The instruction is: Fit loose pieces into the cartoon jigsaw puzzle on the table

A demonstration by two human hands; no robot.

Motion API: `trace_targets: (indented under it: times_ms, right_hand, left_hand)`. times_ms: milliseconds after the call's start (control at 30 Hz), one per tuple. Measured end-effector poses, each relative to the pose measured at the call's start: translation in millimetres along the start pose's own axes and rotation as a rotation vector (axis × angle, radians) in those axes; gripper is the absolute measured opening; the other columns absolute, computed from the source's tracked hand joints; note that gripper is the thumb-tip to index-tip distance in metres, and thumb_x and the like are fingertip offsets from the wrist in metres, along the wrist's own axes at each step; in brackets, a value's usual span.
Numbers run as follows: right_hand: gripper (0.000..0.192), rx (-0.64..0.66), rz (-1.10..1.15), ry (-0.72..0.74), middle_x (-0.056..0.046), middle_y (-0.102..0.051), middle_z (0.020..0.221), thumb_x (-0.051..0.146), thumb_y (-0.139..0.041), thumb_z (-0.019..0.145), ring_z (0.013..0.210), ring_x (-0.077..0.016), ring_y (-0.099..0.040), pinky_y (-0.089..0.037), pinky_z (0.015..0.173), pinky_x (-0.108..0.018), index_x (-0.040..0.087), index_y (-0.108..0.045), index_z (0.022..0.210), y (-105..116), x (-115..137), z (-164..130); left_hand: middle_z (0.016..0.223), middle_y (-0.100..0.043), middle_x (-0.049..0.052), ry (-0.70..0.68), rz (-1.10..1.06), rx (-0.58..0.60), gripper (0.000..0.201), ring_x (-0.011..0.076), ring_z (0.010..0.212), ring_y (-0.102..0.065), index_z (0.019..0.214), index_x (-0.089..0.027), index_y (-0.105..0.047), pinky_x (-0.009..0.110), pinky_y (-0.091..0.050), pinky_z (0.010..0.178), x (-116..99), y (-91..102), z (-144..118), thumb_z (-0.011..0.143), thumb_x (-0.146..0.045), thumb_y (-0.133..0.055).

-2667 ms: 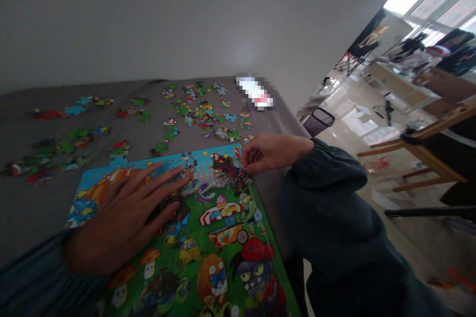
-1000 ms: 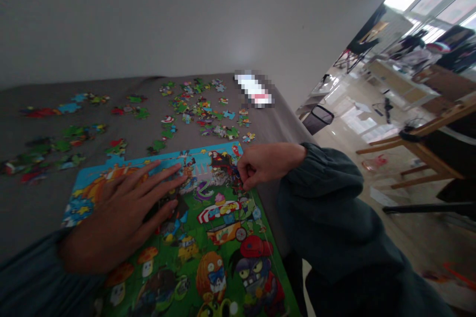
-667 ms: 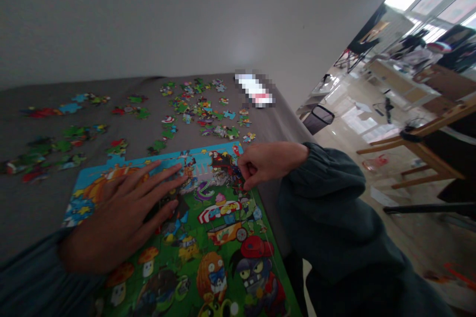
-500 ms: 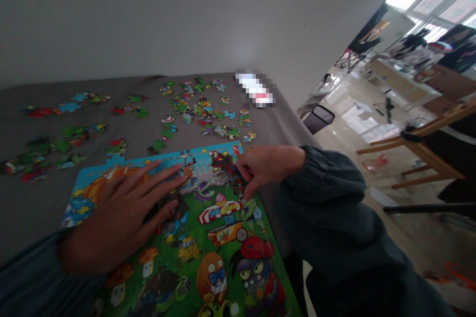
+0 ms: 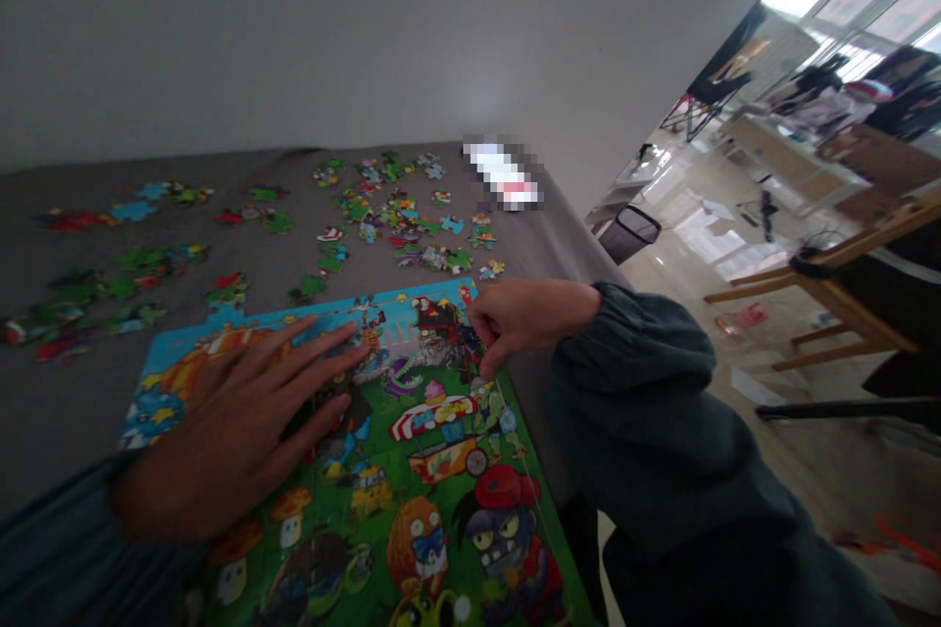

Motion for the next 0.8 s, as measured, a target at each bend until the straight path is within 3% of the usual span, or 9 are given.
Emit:
trace_targets:
  times_ms: [433, 600, 800]
  right_hand:
    - [0.037, 0.016, 0.060, 0.023, 0.008, -0.051, 0.058, 0.044, -0.085, 0.071, 0.058, -0.0095, -0.047, -0.029, 0.055, -0.024, 0.017, -0.059, 0.073, 0.8, -1.6, 1.9]
    - [0.039, 0.026, 0.067, 0.049, 0.006, -0.052, 0.063, 0.046, -0.085, 0.071, 0.061, -0.0101, -0.048, -0.030, 0.056, -0.023, 0.017, -0.058, 0.074, 1.4, -1.6, 1.9]
    - [0.038, 0.021, 0.061, 0.051, 0.006, -0.051, 0.063, 0.044, -0.084, 0.072, 0.061, -0.0099, -0.047, -0.029, 0.055, -0.023, 0.017, -0.057, 0.074, 1.6, -1.4, 1.6]
  left_hand:
    - [0.152, -0.048, -0.011, 0.004, -0.003, -0.020, 0.054, 0.0303, 0.139, -0.039, 0.153, -0.047, -0.028, 0.050, -0.020, 0.115, 3.0, -3.2, 0.3, 0.100, -0.057, -0.033]
    - [0.157, -0.043, -0.009, 0.037, -0.010, 0.068, 0.055, 0.0334, 0.142, -0.036, 0.153, -0.046, -0.028, 0.056, -0.021, 0.115, 2.0, -2.2, 0.4, 0.100, -0.050, -0.041]
    - [0.157, -0.043, -0.009, 0.036, -0.023, 0.056, 0.053, 0.0341, 0.143, -0.036, 0.152, -0.046, -0.031, 0.057, -0.019, 0.116, 1.7, -0.8, 0.4, 0.100, -0.052, -0.039]
Point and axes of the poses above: each hand's wrist, its own z-axis towards the middle knuckle, its own y-axis out of the back of the hand, x = y × z, the point moved 3 cm from there along z, towards the middle knuckle
